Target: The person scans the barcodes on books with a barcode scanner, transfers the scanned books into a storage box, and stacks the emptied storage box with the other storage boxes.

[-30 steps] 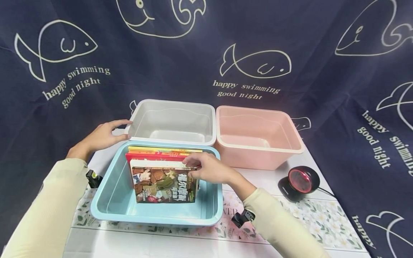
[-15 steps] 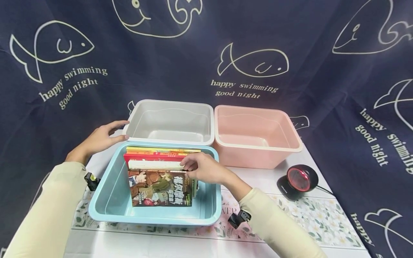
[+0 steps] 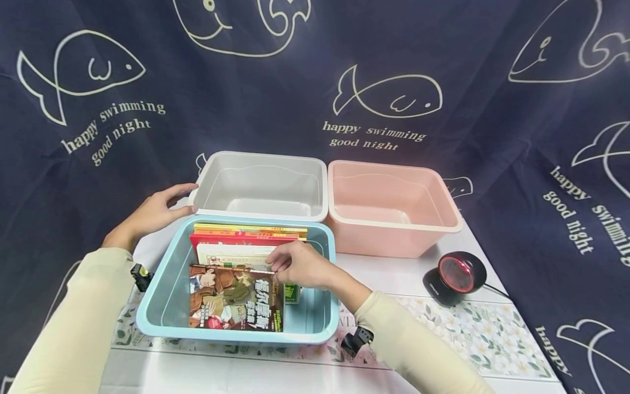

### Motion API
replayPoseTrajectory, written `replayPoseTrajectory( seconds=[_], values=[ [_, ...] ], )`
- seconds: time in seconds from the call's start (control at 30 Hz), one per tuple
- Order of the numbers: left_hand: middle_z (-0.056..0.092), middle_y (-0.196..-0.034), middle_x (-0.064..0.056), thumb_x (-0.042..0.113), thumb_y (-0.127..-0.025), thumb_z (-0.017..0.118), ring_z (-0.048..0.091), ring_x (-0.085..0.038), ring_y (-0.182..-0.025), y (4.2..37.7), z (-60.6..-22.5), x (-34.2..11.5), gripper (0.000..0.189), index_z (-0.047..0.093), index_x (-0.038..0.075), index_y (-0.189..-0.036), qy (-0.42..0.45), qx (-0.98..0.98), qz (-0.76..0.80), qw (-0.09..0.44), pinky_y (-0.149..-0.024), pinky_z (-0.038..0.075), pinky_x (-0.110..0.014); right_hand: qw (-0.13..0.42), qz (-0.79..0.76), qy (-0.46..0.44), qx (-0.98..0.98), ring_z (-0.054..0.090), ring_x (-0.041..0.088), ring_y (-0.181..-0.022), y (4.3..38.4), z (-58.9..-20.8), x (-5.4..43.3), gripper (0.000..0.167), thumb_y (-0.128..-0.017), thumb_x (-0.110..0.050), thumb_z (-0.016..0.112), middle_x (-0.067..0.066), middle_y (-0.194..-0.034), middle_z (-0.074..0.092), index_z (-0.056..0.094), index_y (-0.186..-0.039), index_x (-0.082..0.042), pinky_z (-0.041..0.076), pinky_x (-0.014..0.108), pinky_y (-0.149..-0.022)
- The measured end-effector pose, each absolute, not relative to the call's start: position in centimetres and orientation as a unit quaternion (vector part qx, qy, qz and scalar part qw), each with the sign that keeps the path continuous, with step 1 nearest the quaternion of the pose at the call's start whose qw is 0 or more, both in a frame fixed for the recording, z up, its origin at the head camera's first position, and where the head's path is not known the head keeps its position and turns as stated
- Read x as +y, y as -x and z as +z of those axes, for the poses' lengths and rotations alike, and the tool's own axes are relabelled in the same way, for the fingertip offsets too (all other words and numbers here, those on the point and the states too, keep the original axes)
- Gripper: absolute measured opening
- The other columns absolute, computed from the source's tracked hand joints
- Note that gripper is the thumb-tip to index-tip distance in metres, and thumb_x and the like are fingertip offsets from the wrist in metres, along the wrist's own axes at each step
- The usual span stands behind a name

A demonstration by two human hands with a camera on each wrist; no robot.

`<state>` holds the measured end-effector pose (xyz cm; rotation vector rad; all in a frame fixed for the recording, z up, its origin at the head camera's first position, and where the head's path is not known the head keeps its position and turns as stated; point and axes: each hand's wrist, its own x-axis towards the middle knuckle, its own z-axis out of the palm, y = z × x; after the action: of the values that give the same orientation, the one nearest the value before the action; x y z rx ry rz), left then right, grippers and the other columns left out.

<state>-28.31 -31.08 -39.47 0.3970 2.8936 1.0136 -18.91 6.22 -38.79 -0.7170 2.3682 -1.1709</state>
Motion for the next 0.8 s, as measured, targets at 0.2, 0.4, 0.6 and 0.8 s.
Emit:
replayPoseTrajectory(
  seconds=[0.2,0.4,0.6,0.8],
  values=[
    [0.043,-0.160,-0.025,0.036,-0.099,0.065,0.042,-0.052,-0.145,28.3,-39.5,-31.0,0.069,0.040,0.011,-0.158,-0.125,0.933,0.337,0.023,-0.115,0.036,-0.069,0.254,-0.475,0.209,0.816,0.069,0.012,-0.089,19.0,-39.1,6.2,0.034,-0.084,0.010,0.071,0.010,-0.100,0.075,0.074,-0.118,0.002,0.059,0.022,-0.079],
    [0.042,-0.160,-0.026,0.037,-0.100,0.065,0.043,-0.052,-0.144,28.3,-39.6,-30.8,0.071,0.037,0.011,-0.160,-0.125,0.930,0.344,0.030,-0.114,0.036,-0.070,0.276,-0.486,0.192,0.807,0.067,0.009,-0.085,18.9,-39.4,5.9,0.033,-0.083,0.010,0.072,0.009,-0.096,0.075,0.075,-0.116,0.002,0.059,0.022,-0.077],
    [0.041,-0.160,-0.028,0.039,-0.101,0.064,0.043,-0.053,-0.144,28.2,-39.6,-30.6,0.073,0.034,0.012,-0.161,-0.120,0.929,0.348,0.040,-0.114,0.036,-0.072,0.291,-0.477,0.192,0.807,0.064,0.010,-0.083,18.7,-39.9,5.4,0.029,-0.083,0.012,0.071,0.004,-0.090,0.072,0.079,-0.107,-0.003,0.055,0.020,-0.072],
    [0.042,-0.159,-0.029,0.038,-0.101,0.064,0.044,-0.054,-0.143,28.1,-39.6,-30.7,0.073,0.034,0.011,-0.161,-0.115,0.930,0.345,0.040,-0.113,0.036,-0.072,0.302,-0.458,0.209,0.809,0.064,0.009,-0.081,18.6,-40.3,4.9,0.028,-0.082,0.012,0.074,0.004,-0.093,0.073,0.079,-0.107,0.000,0.055,0.019,-0.072]
  ],
)
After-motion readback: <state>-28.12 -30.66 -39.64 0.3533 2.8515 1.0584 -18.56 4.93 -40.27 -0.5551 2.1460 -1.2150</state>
